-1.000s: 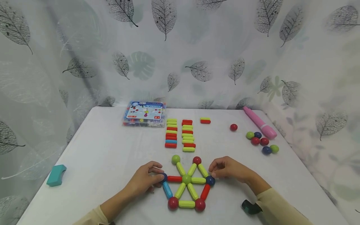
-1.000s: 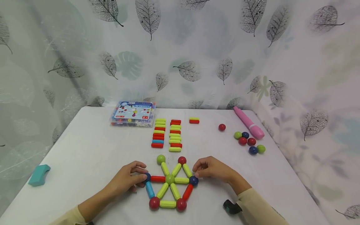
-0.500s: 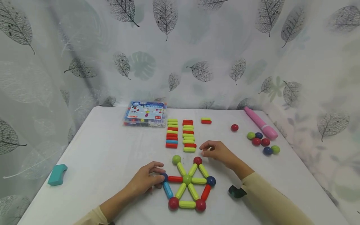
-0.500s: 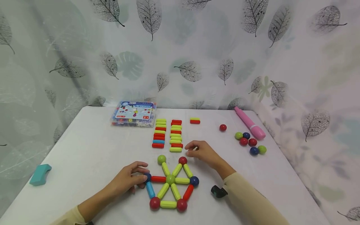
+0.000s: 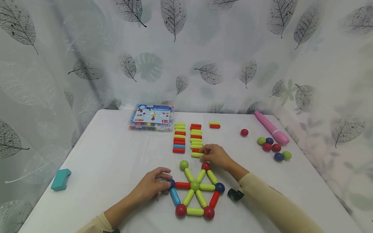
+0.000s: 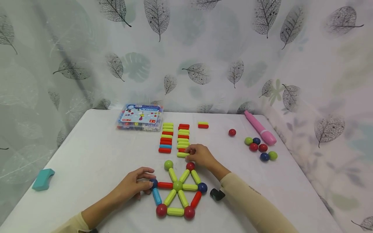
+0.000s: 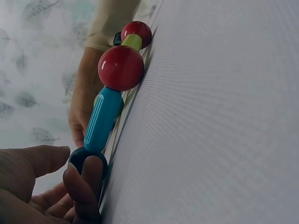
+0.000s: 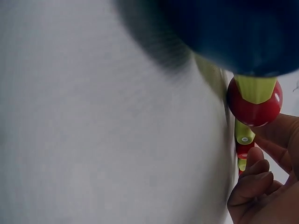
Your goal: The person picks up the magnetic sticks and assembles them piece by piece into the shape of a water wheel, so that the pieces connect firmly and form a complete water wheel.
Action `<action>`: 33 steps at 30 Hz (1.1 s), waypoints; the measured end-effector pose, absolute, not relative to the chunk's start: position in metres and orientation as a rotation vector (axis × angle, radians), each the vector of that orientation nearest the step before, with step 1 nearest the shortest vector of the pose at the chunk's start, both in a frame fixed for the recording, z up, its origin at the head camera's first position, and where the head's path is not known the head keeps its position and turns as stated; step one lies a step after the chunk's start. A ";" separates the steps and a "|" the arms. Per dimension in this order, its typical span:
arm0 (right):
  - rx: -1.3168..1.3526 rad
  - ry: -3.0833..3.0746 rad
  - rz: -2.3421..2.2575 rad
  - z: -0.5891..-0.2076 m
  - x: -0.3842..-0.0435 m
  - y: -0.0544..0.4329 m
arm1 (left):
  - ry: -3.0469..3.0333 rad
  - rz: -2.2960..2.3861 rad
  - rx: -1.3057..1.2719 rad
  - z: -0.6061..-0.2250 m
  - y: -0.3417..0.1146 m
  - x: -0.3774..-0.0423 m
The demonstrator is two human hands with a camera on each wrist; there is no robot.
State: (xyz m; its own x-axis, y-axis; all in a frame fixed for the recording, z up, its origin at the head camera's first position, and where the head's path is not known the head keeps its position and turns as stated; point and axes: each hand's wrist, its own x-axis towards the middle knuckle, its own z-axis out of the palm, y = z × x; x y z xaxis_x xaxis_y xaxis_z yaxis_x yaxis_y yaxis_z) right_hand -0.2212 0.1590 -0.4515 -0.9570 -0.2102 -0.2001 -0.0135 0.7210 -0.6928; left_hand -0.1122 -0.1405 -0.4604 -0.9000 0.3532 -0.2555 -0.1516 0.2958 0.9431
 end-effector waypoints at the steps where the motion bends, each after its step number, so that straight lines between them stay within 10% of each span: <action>1: -0.165 2.664 -1.069 -0.452 -0.221 0.159 | 2.152 1.637 0.179 -0.460 -0.140 -0.112; 33: -0.465 2.556 -0.992 -0.442 -0.195 0.156 | 2.118 1.639 0.113 -0.459 -0.138 -0.113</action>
